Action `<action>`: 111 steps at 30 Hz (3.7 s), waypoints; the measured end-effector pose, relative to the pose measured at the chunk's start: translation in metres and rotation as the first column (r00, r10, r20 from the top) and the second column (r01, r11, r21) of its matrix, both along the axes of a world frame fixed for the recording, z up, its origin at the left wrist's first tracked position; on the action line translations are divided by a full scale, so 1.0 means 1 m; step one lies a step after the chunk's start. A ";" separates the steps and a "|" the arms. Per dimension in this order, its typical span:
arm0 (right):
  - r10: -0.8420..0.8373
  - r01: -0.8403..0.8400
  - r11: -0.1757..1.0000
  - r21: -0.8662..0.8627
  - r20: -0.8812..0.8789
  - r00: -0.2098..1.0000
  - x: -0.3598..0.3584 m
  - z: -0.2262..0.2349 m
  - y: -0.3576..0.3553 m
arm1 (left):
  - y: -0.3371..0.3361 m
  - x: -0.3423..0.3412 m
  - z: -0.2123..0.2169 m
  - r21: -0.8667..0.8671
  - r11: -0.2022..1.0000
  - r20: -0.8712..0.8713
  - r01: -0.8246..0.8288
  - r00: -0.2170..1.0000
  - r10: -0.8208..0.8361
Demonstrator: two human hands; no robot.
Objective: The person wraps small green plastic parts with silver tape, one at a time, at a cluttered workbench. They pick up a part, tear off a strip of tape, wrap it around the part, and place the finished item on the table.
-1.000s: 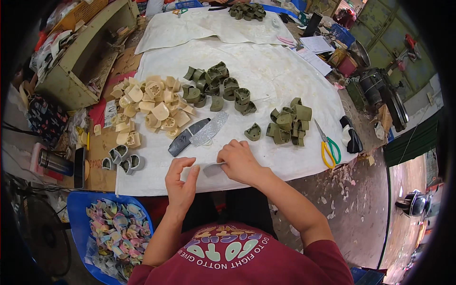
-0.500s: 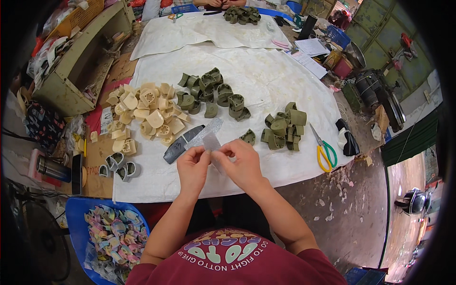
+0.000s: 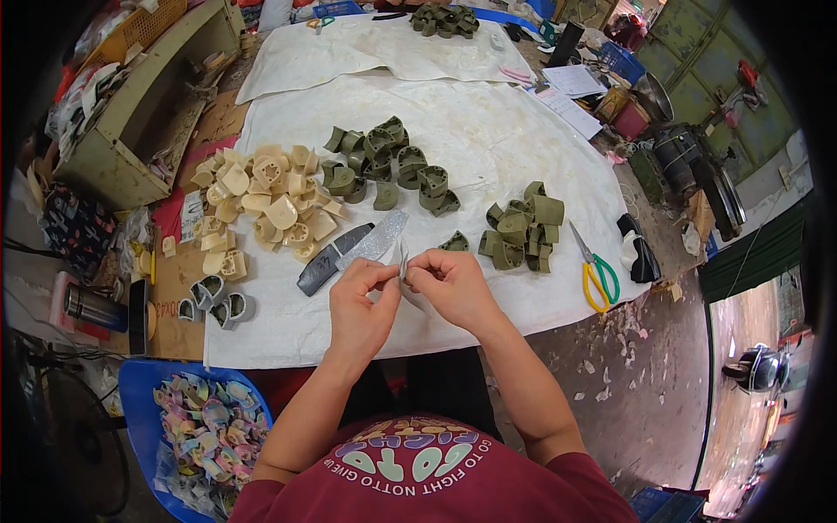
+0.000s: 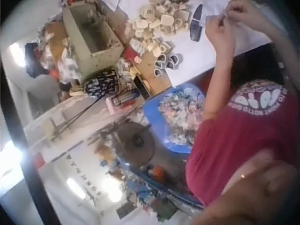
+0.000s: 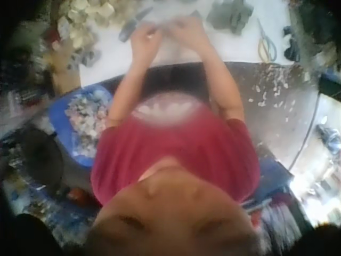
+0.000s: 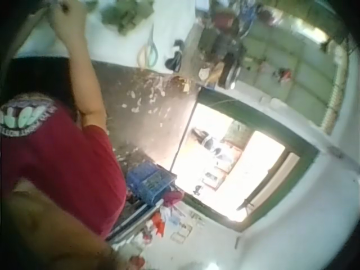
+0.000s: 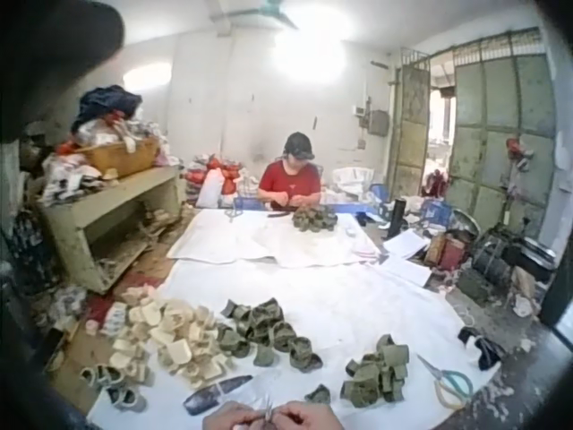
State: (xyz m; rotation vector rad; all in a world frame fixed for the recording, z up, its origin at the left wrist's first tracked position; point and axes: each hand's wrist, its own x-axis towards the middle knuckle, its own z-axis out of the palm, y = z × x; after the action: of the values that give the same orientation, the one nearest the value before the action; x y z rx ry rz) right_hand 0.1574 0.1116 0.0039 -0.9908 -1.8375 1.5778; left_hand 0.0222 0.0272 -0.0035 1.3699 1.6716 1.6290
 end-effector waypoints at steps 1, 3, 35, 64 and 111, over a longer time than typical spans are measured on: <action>0.005 -0.005 1.000 0.006 0.001 1.000 0.000 0.003 0.000 | 0.000 -0.001 0.000 -0.007 1.000 0.011 0.009 1.000 -0.009; 0.023 -0.023 1.000 -0.018 -0.026 0.999 0.002 0.004 0.002 | 0.000 -0.001 0.000 -0.019 0.999 0.033 0.034 0.999 -0.033; 0.101 -0.192 0.907 -0.376 -0.248 0.963 0.011 0.000 0.002 | -0.005 -0.021 -0.002 -0.178 0.910 0.416 0.375 0.866 -0.276; -0.520 0.534 0.845 0.041 -0.174 0.836 0.178 -0.025 -0.051 | -0.014 -0.116 -0.064 -0.062 0.874 -0.055 -0.482 0.876 0.479; 0.090 -0.087 0.991 0.102 -0.029 0.995 0.044 0.048 -0.039 | -0.033 -0.031 0.017 0.062 0.912 0.793 0.407 0.535 -0.292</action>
State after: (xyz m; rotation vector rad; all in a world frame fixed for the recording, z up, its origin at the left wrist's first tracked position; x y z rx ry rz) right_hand 0.2011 0.0730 0.0522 -0.8431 -1.9413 1.5268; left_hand -0.0092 -0.0061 0.0135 0.6495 0.8607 1.5000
